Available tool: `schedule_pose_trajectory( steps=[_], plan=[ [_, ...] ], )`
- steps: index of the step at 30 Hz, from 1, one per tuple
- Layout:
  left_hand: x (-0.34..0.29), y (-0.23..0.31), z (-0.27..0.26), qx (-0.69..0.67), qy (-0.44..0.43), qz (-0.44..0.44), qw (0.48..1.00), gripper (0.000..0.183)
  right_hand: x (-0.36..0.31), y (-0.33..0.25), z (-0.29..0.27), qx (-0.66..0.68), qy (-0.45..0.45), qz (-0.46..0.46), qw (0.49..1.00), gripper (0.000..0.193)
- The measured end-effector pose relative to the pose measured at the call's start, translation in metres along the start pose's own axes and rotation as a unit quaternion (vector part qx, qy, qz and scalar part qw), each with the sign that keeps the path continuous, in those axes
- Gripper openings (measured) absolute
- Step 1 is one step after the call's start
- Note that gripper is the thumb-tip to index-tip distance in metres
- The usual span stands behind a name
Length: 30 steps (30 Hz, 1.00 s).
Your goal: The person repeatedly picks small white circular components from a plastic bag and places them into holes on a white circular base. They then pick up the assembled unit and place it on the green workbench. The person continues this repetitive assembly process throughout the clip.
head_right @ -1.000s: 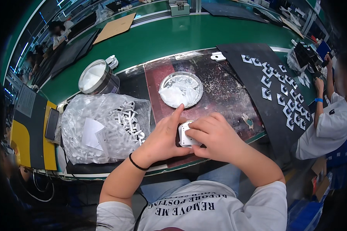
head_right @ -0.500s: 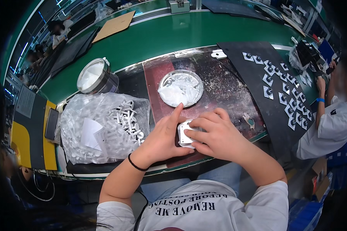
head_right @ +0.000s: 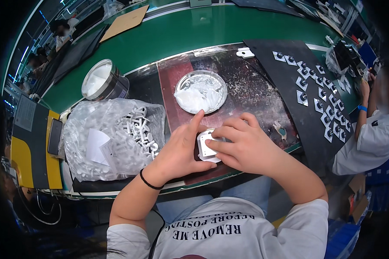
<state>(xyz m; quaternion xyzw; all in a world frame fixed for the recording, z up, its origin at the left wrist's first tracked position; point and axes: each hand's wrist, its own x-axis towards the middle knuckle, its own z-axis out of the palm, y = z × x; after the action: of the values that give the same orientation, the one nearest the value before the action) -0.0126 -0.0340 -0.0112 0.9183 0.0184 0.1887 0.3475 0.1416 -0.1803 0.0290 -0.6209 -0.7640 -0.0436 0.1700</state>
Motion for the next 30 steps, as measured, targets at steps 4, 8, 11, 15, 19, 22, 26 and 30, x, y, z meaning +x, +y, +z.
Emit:
schedule_pose_trajectory(
  steps=[4, 8, 11, 15, 19, 22, 26, 30],
  plan=[
    [0.000, -0.001, -0.001, 0.001, -0.001, 0.003, 1.000, 0.118, -0.003, -0.002, 0.004, 0.008, 0.010, 0.017, 1.000, 0.034],
    [-0.001, -0.001, -0.043, 0.071, 0.007, 0.025, 0.997, 0.102, -0.012, -0.006, 0.008, 0.041, 0.069, 0.074, 0.994, 0.033],
    [-0.016, -0.012, -0.086, 0.122, 0.021, -0.090, 0.988, 0.062, -0.021, -0.006, 0.005, 0.042, 0.101, 0.078, 0.991, 0.030],
    [-0.025, -0.021, -0.095, 0.185, -0.013, -0.185, 0.965, 0.039, -0.021, -0.012, 0.011, 0.020, 0.104, 0.042, 0.994, 0.027],
    [-0.028, -0.021, -0.092, 0.239, -0.030, -0.198, 0.950, 0.029, -0.019, -0.014, 0.021, 0.025, 0.102, 0.049, 0.993, 0.025],
    [-0.027, -0.020, -0.090, 0.267, -0.028, -0.180, 0.946, 0.021, -0.021, -0.015, 0.024, 0.010, 0.106, 0.053, 0.993, 0.026],
    [-0.025, -0.020, -0.084, 0.277, -0.059, -0.200, 0.938, 0.016, -0.022, -0.013, 0.023, -0.018, 0.100, 0.042, 0.994, 0.028],
    [-0.023, -0.030, -0.077, 0.267, -0.058, -0.186, 0.944, 0.014, -0.025, -0.012, 0.024, -0.020, 0.100, 0.043, 0.994, 0.032]
  ],
)
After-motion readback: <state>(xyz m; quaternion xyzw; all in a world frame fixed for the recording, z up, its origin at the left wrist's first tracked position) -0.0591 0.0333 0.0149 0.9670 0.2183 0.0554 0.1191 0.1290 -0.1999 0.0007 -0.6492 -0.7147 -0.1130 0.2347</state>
